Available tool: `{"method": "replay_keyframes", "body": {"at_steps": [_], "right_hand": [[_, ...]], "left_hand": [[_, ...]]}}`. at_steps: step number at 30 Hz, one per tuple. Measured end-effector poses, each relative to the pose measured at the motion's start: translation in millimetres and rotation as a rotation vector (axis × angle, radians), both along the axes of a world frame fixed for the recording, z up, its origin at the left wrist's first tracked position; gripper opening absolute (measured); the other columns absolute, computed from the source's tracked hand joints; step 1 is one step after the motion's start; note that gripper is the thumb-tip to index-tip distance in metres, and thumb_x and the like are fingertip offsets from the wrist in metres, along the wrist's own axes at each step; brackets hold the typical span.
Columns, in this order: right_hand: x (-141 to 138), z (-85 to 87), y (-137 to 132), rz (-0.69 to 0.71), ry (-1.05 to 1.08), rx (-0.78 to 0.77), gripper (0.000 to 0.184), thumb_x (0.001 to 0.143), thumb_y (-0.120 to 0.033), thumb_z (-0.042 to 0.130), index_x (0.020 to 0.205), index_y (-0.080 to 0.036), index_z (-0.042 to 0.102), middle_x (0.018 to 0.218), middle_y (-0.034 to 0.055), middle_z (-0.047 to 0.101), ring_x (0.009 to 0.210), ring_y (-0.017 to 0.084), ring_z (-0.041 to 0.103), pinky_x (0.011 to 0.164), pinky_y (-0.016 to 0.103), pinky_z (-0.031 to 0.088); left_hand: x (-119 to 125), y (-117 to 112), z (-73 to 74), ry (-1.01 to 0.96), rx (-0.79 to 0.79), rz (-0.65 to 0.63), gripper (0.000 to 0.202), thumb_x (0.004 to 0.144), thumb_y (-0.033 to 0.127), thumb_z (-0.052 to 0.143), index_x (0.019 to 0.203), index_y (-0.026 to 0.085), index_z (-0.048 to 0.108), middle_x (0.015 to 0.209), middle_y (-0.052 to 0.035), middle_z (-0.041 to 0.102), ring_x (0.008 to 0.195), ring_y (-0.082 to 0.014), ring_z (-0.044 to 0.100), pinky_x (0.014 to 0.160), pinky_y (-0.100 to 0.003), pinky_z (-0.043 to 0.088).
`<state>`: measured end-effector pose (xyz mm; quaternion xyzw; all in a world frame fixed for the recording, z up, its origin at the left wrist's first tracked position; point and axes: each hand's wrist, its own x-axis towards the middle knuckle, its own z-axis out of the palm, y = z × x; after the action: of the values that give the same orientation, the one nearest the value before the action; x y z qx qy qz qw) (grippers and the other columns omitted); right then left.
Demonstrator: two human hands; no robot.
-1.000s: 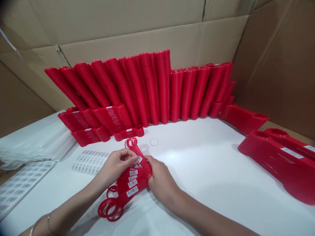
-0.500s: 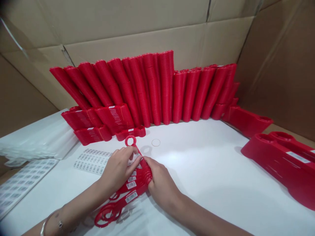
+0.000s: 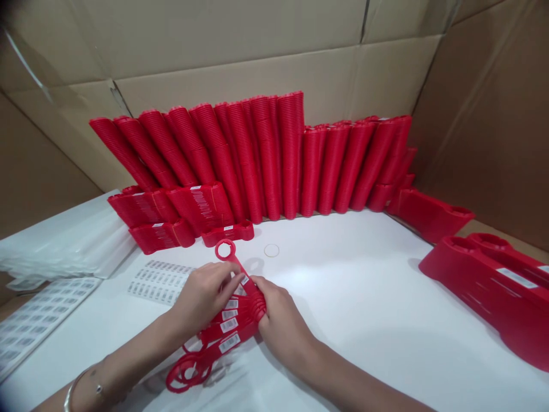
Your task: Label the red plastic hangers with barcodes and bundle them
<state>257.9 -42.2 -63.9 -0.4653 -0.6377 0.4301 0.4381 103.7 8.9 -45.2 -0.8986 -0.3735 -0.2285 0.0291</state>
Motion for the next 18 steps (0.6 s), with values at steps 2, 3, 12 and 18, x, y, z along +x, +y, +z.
{"method": "replay_keyframes", "body": {"at_steps": [2,3,12,18], "right_hand": [[0.2,-0.9,0.3,-0.019,-0.012,-0.009,0.048,0.069,0.001,0.038,0.108,-0.021,0.056,0.096,0.0041,0.064,0.084,0.017,0.059,0.070,0.029,0.049],[0.1,-1.0,0.5,-0.028,-0.016,-0.009,0.048,0.069,0.002,0.037,0.107,-0.021,0.056,0.096,0.0041,0.065,0.084,0.017,0.059,0.069,0.029,0.049],[1.3,-1.5,2.5,-0.057,-0.047,-0.020,0.050,0.066,0.003,0.037,0.106,-0.021,0.056,0.096,0.0039,0.064,0.083,0.017,0.059,0.068,0.027,0.048],[2.0,-1.9,2.2,-0.047,-0.053,-0.034,0.051,0.067,0.002,0.036,0.108,-0.022,0.056,0.096,0.0036,0.064,0.078,0.015,0.059,0.066,0.027,0.048]], "left_hand": [[-0.6,-1.9,-0.8,0.018,0.178,-0.063,0.020,0.087,0.017,0.036,0.076,0.017,0.053,0.073,-0.0044,0.059,0.066,-0.0164,0.050,0.061,-0.030,0.037],[-0.3,-3.0,-0.8,0.010,0.226,-0.088,0.020,0.086,0.014,0.036,0.078,0.017,0.054,0.079,-0.0060,0.060,0.070,-0.0172,0.050,0.063,-0.031,0.038],[2.8,-8.4,-3.8,-0.074,0.062,-0.063,0.022,0.090,0.019,0.031,0.085,0.015,0.053,0.076,-0.0057,0.058,0.072,-0.0174,0.052,0.066,-0.033,0.044],[4.7,-7.3,2.7,-0.263,-0.158,-0.008,0.015,0.089,0.022,0.038,0.081,0.018,0.050,0.082,-0.0030,0.054,0.078,-0.0159,0.049,0.070,-0.031,0.043]]}}
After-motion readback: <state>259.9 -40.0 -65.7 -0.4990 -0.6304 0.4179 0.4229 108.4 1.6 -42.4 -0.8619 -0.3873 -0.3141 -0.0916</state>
